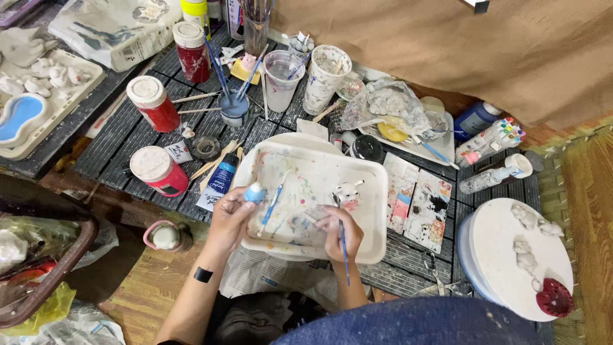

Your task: The person paints small ceramic figurines using a fine brush and multiple paint colors. They dip the brush into paint, apply it to the figurine, and occasionally rotate the object to reach different areas. The workspace contains paint bottles, brushes, and a palette.

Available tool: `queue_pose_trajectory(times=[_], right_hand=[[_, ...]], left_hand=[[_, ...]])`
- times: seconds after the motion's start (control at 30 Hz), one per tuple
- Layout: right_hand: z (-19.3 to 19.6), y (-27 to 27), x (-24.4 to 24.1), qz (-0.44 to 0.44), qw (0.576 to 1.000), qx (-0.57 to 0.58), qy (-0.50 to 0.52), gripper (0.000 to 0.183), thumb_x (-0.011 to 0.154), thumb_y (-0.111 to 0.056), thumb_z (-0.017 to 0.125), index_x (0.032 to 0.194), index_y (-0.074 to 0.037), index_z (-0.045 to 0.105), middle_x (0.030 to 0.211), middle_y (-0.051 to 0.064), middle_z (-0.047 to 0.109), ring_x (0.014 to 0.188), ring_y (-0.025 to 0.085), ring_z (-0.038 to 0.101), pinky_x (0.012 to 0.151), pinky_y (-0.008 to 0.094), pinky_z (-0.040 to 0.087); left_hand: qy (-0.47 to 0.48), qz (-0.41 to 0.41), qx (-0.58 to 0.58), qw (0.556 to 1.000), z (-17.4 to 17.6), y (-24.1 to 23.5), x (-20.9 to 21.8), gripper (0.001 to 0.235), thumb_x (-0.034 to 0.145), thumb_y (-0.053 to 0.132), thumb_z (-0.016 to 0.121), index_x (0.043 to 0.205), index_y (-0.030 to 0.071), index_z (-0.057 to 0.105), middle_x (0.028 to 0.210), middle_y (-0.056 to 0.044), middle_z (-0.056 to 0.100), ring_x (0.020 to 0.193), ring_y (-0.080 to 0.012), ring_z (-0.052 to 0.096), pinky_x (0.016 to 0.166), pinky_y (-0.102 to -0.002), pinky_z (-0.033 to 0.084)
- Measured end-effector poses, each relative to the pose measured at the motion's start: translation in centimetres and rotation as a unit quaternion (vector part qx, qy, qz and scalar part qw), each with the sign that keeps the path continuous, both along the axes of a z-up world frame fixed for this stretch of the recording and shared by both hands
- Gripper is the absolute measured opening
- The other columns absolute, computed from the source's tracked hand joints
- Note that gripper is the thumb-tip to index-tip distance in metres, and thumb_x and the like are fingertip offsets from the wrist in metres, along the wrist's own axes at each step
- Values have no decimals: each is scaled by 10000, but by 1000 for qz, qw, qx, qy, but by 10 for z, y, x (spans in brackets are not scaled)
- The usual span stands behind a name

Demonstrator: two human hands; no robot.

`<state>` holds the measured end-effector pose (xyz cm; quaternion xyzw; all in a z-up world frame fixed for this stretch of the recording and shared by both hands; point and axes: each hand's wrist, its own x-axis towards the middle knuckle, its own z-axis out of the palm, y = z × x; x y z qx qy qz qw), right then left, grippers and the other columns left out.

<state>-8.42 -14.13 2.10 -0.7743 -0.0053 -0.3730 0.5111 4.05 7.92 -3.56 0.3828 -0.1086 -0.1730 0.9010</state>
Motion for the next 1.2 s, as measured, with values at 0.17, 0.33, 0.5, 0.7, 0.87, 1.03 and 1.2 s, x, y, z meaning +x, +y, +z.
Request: queue_pose_trajectory(times=[0.17, 0.33, 0.5, 0.7, 0.87, 1.03, 1.2], right_hand=[[15, 0, 3, 12, 999, -40, 20, 126, 998, 23, 595, 1116, 9, 638, 1092, 175, 757, 886, 162, 735, 787, 270, 572], [32, 24, 7, 119, 988, 83, 59, 248, 898, 65, 674, 1057, -26, 507, 1174, 171, 654, 987, 167, 633, 882, 281, 533], [23, 27, 8, 191, 952, 235, 41, 299, 961, 123, 641, 1001, -59, 408, 1106, 180, 669, 993, 184, 637, 869, 306, 547], [30, 7, 0, 88, 967, 238, 34, 232, 966, 90, 644, 989, -35, 450, 1121, 214, 695, 1011, 250, 733, 888, 355, 606], [39, 2, 3, 112, 969, 213, 49, 259, 928, 92, 652, 1016, -36, 444, 1167, 207, 666, 980, 223, 732, 866, 339, 613], [29, 2, 6, 182, 951, 240, 74, 312, 902, 135, 676, 1025, -42, 452, 1110, 186, 665, 1075, 208, 698, 936, 347, 601], [29, -1, 8, 131, 975, 148, 105, 346, 869, 154, 715, 997, -54, 470, 1037, 156, 675, 1027, 197, 691, 915, 332, 584]], left_hand=[[161, -95, -79, 979, 9, -6, -2, 330, 966, 6, 649, 1284, -69, 609, 1094, -157, 712, 917, -161, 710, 816, -229, 580], [183, -191, -134, 955, 31, -34, -32, 410, 949, 90, 687, 1307, -64, 562, 1060, -154, 702, 881, -136, 708, 789, -182, 593], [180, -250, -189, 932, 38, -46, -39, 490, 927, 162, 706, 1305, -91, 523, 1102, -165, 678, 905, -141, 686, 846, -203, 595], [182, -260, -209, 925, 28, -52, -38, 481, 959, 153, 709, 1318, -91, 504, 1134, -148, 649, 954, -152, 663, 877, -207, 576], [171, -267, -198, 927, 18, -55, -35, 497, 935, 161, 724, 1315, -80, 511, 1123, -147, 657, 944, -151, 659, 884, -216, 576], [174, -278, -193, 925, 12, -60, -33, 513, 928, 181, 742, 1317, -68, 520, 1112, -151, 658, 951, -165, 658, 891, -234, 570], [179, -267, -177, 930, 9, -62, -36, 537, 882, 221, 769, 1306, -23, 547, 1101, -130, 662, 927, -168, 638, 862, -246, 559]])
